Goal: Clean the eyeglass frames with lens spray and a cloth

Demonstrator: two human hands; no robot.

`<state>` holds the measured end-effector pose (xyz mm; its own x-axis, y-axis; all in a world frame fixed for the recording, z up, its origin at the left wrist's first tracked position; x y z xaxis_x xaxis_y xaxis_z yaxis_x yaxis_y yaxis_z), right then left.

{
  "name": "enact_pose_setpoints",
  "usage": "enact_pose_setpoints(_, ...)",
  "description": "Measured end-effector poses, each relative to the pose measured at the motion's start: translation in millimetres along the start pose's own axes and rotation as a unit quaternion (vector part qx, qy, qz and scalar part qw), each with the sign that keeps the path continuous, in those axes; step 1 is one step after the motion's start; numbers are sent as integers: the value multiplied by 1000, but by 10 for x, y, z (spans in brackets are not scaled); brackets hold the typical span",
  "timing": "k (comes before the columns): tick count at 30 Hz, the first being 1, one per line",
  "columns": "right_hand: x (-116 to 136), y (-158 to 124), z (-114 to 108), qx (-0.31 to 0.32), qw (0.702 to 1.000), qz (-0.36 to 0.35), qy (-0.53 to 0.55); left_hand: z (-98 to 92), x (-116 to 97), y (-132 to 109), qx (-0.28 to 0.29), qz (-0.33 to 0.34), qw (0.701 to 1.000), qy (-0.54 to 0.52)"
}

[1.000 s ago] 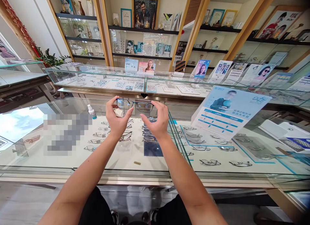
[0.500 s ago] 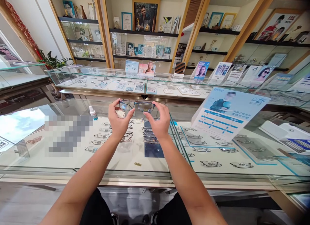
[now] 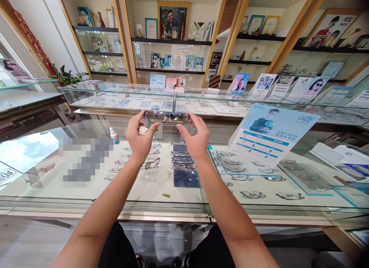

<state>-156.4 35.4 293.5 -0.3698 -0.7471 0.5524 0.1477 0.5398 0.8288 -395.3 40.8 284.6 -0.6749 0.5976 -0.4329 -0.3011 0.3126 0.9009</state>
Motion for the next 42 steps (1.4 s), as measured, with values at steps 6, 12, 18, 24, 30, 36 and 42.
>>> enact_pose_setpoints(6, 701, 584, -354, 22, 998, -58, -12, -197, -573, 679, -7, 51, 999, -6)
enact_pose_setpoints(12, 929, 541, -562, -18, 998, -59, -3, -348, -985, 756, -3, 78, 997, -5)
enact_pose_setpoints(18, 874, 478, -602, -22, 999, -45, -20, -426, -1052, 678, -4, 95, 995, 17)
enact_pose_setpoints(24, 805, 521, -629, -7, 999, -40, 6, -403, -1104, 668, -7, 80, 996, 40)
enact_pose_setpoints(30, 691, 557, -567, 6, 997, -54, 49, -323, -1080, 651, -23, 87, 994, 55)
enact_pose_setpoints(36, 635, 580, -557, 1, 998, -7, 55, -326, -1094, 650, -38, 82, 995, 44)
enact_pose_setpoints(42, 727, 545, -548, -5, 998, 43, 42, -334, -1102, 644, -22, 54, 997, 60)
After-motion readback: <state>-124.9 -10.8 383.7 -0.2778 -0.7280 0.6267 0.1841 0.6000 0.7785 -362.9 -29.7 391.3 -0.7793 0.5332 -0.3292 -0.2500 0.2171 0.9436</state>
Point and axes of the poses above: each hand's wrist, its own y-axis towards the middle knuckle, its own z-axis out of the palm, x = y × z, the point moved 6 cm from there along y, towards the middle knuckle, and after that the axes turned 8 degrees about y, right-handed, at the moved point
